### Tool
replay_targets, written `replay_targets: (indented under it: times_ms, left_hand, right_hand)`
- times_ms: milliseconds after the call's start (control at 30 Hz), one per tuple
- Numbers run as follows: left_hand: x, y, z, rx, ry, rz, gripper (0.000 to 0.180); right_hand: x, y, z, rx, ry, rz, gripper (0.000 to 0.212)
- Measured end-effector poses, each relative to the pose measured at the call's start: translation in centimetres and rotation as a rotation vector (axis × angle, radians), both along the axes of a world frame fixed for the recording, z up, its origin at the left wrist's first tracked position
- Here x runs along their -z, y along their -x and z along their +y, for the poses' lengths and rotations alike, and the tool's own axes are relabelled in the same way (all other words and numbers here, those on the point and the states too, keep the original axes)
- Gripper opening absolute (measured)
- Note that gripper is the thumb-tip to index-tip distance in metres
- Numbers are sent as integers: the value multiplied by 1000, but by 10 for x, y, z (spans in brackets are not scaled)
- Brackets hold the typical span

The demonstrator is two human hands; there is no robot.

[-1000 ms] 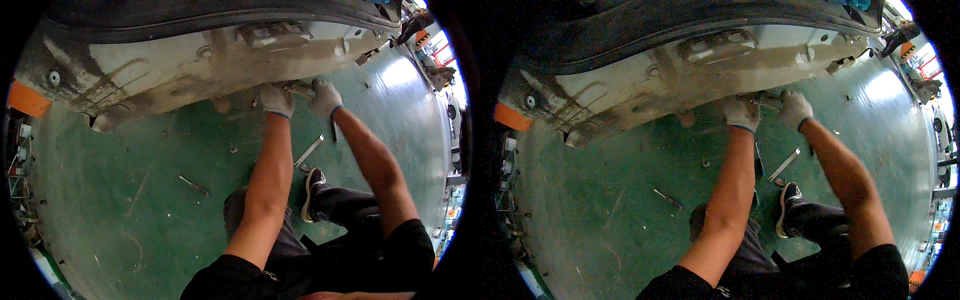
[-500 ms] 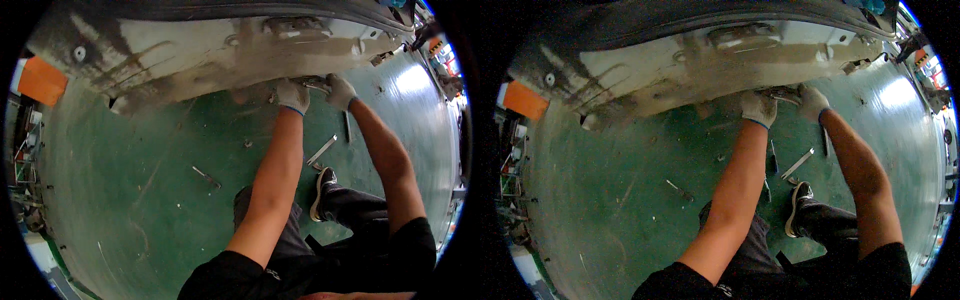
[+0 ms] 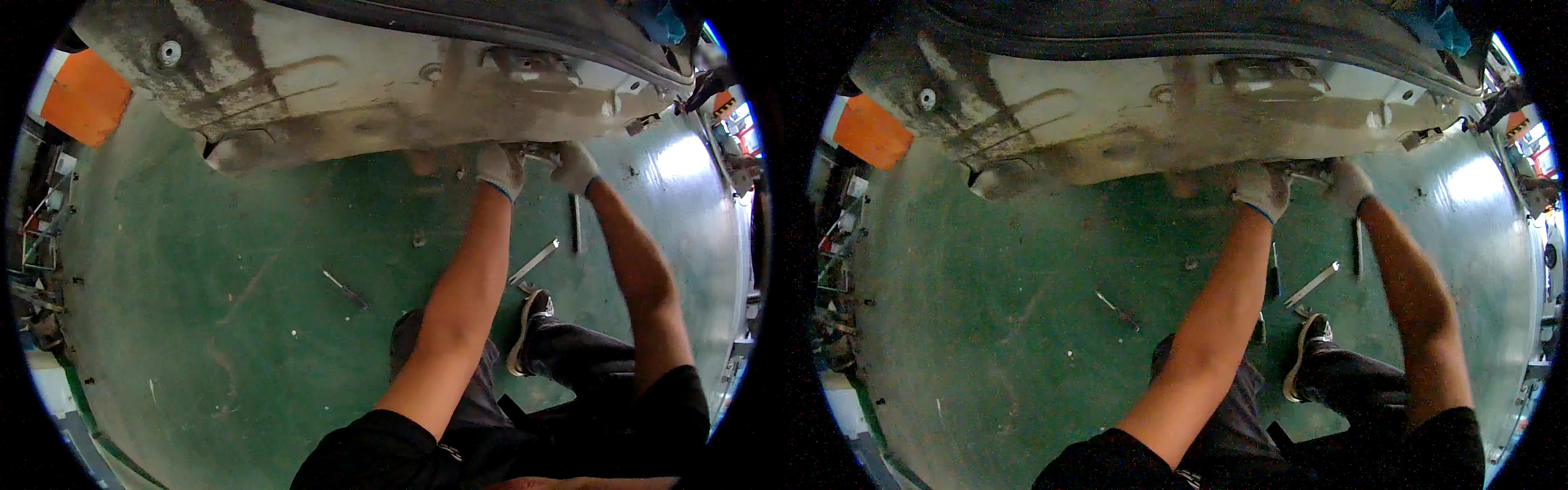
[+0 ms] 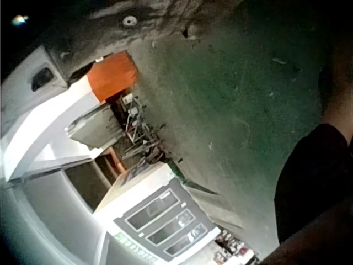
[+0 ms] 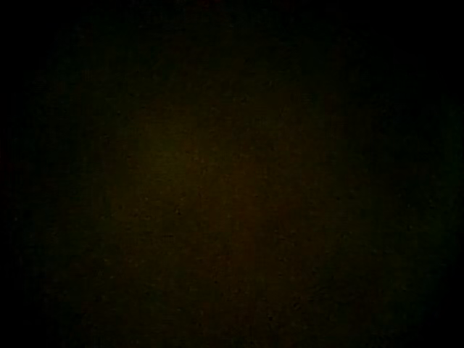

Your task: The person kneels under a vehicle and uses a hammer and pry bar to remove a metal panel from the undercarriage. They repeatedly strike the panel and pry at its edges to detach it from the vehicle frame.

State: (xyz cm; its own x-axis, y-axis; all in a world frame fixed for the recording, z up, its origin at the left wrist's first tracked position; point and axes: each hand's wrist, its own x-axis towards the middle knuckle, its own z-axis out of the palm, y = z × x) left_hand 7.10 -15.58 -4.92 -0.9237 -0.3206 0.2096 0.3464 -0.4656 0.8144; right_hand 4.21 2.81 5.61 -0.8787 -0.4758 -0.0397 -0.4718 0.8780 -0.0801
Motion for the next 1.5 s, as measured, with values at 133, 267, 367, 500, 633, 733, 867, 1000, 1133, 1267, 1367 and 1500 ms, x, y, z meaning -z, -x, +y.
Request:
replay_targets:
  times_ms: [133,267,367,500,633,733,867,1000,1133,1267,1367,1500]
  left_hand:
    - [22,-3,-15,185,-53,24,41]
    - [17,-4,-21,138,-181,-7,41]
    - [-37,-2,12,248,-907,61,41]
    - [-32,-27,-26,280,-772,-133,44]
    - [-47,-22,-29,380,-867,-176,47]
    - [-42,-22,-28,520,-973,-96,48]
    - [-41,-18,-26,584,-1004,-31,51]
    - [-47,-24,-28,423,-904,-207,53]
    - [-56,-27,-32,472,-926,-135,55]
    - [-51,-29,-16,272,-883,-176,56]
    - [-77,-38,2,235,-917,-58,54]
    - [-70,-21,11,121,-1031,7,51]
  right_hand:
    - [-8,-120,-72,519,33,-134,64]
    - [-29,-97,-63,315,-109,-143,64]
    - [-46,-9,-1,-13,-149,75,55]
    - [-48,-90,-54,312,-26,-218,64]
    - [-49,-149,-103,675,105,-224,75]
    - [-46,-148,-88,499,68,-220,75]
    - [-59,-124,-77,333,-12,-255,98]
    - [-57,-140,-82,352,-13,-380,114]
    - [-62,-133,-76,303,-6,-378,124]
    - [-56,-115,-59,189,-145,-296,131]
    - [-72,-84,-49,150,-257,-239,115]
    - [-54,-23,-19,45,-236,-52,107]
